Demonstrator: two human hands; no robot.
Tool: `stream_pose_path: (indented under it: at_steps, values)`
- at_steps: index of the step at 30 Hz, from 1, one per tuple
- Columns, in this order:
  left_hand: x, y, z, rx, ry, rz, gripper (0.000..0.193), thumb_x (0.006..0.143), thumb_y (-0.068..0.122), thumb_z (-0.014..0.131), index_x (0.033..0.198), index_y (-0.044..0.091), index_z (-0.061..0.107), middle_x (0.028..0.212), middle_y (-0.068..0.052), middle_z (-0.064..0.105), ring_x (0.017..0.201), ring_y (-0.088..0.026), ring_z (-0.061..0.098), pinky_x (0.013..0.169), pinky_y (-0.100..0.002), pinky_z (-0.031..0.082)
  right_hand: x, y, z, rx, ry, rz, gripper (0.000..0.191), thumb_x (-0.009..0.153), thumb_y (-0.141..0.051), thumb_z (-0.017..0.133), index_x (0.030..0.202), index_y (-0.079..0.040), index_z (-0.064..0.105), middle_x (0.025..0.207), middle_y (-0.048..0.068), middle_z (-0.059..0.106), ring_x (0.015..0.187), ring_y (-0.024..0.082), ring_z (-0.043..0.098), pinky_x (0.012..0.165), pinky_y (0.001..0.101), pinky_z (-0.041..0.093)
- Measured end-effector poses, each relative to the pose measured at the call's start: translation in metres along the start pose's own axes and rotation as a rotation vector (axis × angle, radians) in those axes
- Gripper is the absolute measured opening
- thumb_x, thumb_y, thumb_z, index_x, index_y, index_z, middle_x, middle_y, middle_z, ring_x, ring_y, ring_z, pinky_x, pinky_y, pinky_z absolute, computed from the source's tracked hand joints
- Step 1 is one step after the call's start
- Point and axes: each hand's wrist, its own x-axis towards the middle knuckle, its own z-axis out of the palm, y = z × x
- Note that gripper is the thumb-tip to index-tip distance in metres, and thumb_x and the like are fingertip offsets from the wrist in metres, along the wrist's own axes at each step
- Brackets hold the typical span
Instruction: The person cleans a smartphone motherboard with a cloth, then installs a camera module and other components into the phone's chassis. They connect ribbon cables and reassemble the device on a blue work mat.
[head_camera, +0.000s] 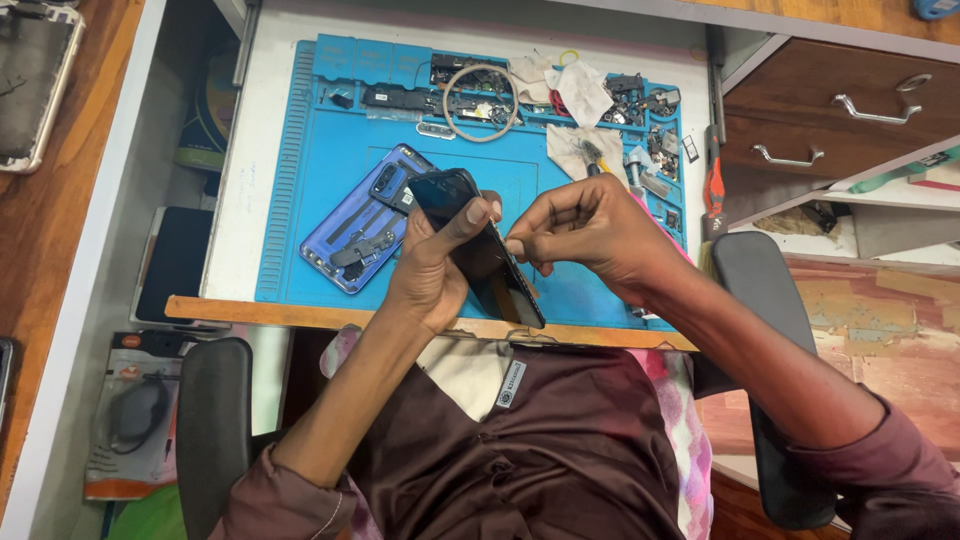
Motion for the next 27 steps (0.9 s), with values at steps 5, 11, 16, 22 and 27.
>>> stream_pose_path:
  at_steps: [5,11,16,22,27]
  values:
    - [0.0005,0.0002,0.0004,-0.005,-0.003,-0.007,0.035,0.080,0.025,0.091,0.095,0.013,0.062,0.098,-0.003,0.067,0.095,-0.013,0.063,0.088,-0.032,0.053,0.0010,-0.0010,-0.0009,-0.010,-0.009,-0.021,0.009,0.082,-0.003,0.081,0.088,0.003,0.079,0.074,0.006,0.074,0.061,0.009,0.064,0.059,0.0231,0.052]
    - [0.0004,0.0003,0.0004,-0.016,0.003,-0.009,0.035,0.080,0.025,0.091,0.097,0.013,0.062,0.098,-0.002,0.067,0.094,-0.012,0.063,0.085,-0.032,0.054,0.0014,-0.0012,-0.0006,-0.019,-0.021,-0.044,0.009,0.083,-0.004,0.082,0.088,0.003,0.078,0.072,0.006,0.073,0.061,0.009,0.063,0.058,0.0228,0.051]
    - [0.0006,0.0004,0.0001,-0.018,0.004,-0.003,0.035,0.081,0.025,0.090,0.097,0.013,0.061,0.097,-0.002,0.066,0.093,-0.012,0.063,0.085,-0.032,0.056,0.0035,-0.0019,-0.0017,-0.043,-0.024,-0.041,0.010,0.083,-0.005,0.082,0.088,0.002,0.079,0.071,0.005,0.072,0.060,0.008,0.063,0.058,0.0229,0.052]
    - [0.0003,0.0004,-0.0002,0.002,-0.004,0.004,0.035,0.082,0.025,0.091,0.096,0.013,0.061,0.097,-0.002,0.066,0.094,-0.012,0.062,0.087,-0.032,0.055,0.0063,-0.0032,-0.0045,-0.071,-0.049,-0.052,0.011,0.083,-0.008,0.082,0.087,0.002,0.079,0.072,0.005,0.073,0.060,0.009,0.063,0.058,0.0230,0.052]
    - [0.0008,0.0016,-0.0004,-0.005,0.013,-0.013,0.034,0.079,0.025,0.091,0.095,0.013,0.063,0.096,-0.001,0.067,0.093,-0.012,0.063,0.086,-0.034,0.056,0.0076,-0.0017,-0.0057,-0.036,-0.080,-0.075,0.010,0.085,-0.008,0.081,0.087,0.002,0.079,0.073,0.005,0.073,0.062,0.008,0.064,0.060,0.0233,0.053]
